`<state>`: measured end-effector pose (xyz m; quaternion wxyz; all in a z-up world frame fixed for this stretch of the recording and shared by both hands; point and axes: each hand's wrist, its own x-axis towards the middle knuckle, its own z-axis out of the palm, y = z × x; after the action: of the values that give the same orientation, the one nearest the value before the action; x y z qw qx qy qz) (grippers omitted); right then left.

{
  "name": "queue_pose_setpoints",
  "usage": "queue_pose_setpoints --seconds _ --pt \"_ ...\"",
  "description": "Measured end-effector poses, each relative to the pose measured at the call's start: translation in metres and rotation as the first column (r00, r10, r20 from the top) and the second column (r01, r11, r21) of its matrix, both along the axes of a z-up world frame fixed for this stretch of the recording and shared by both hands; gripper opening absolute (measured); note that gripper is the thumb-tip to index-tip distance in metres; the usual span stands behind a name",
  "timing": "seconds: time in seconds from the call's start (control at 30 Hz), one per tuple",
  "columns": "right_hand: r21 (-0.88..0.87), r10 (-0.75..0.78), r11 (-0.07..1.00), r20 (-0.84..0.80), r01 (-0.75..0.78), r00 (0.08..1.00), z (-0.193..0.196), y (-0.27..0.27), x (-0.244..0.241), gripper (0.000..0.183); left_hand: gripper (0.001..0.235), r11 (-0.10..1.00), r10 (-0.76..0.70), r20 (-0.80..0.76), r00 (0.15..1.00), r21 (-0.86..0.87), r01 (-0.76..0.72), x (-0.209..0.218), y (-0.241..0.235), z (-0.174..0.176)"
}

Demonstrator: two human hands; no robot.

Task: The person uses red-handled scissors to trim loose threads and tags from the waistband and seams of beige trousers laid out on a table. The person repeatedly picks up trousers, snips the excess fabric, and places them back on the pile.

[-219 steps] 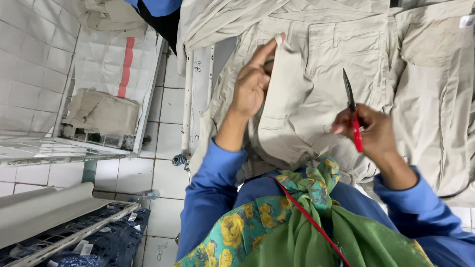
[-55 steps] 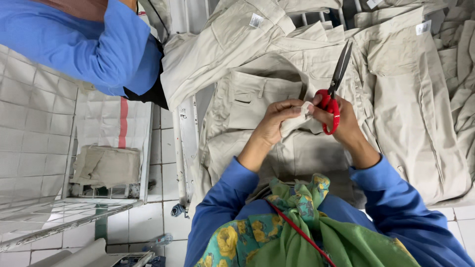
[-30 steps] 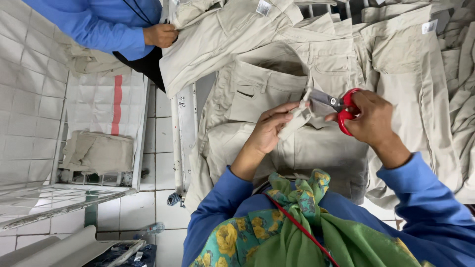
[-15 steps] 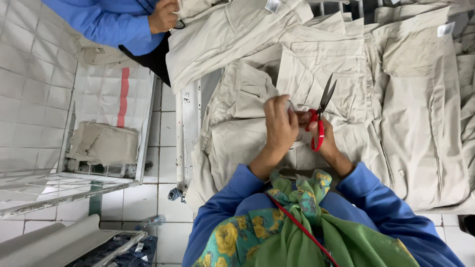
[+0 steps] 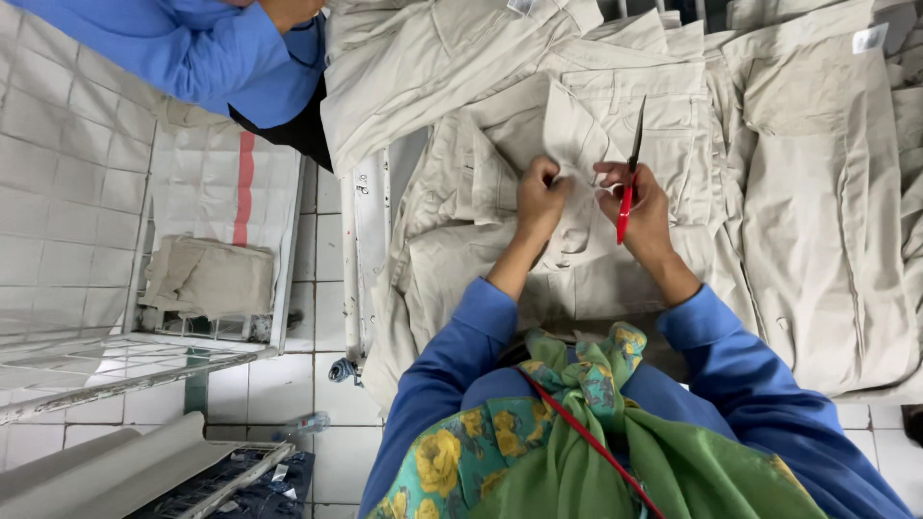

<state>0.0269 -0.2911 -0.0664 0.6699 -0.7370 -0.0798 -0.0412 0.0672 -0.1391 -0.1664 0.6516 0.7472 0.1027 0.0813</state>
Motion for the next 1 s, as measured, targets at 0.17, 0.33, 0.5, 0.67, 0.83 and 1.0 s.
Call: queue_pose_setpoints --seconds 0.17,0.33,0.5,0.67,0.83,1.0 --pt "-0.077 -0.009 0.997 0.186 0.024 0.983 0.019 -0.012 0.006 0.023 0.020 0.999 -0.052 0.381 0.923 0.017 0.049 -0.044 -0.013 0.096" --pt "-0.133 0.053 0.991 0.216 -0.024 0.975 0.044 0.008 -0.013 0.025 0.020 0.975 0.057 0.593 0.803 0.140 -0.172 -0.065 0.001 0.103" --pt "-0.189 0.064 0.982 0.218 -0.022 0.974 0.046 0.022 -0.027 0.020 0.021 0.914 0.135 0.705 0.696 0.184 -0.363 -0.082 0.013 0.135" --pt "-0.225 0.083 0.974 0.247 -0.026 0.965 0.060 0.030 -0.036 0.024 0.022 0.905 0.120 0.765 0.633 0.178 -0.387 -0.086 0.022 0.145" --pt "-0.116 0.027 0.993 0.225 -0.001 0.974 0.051 0.032 -0.042 0.018 0.032 0.894 0.162 0.759 0.630 0.158 -0.420 -0.086 0.019 0.144" --pt "-0.124 0.011 0.992 0.241 0.019 0.970 0.068 0.015 -0.032 0.021 0.026 0.988 0.027 0.686 0.727 0.091 -0.123 -0.078 0.025 0.127"
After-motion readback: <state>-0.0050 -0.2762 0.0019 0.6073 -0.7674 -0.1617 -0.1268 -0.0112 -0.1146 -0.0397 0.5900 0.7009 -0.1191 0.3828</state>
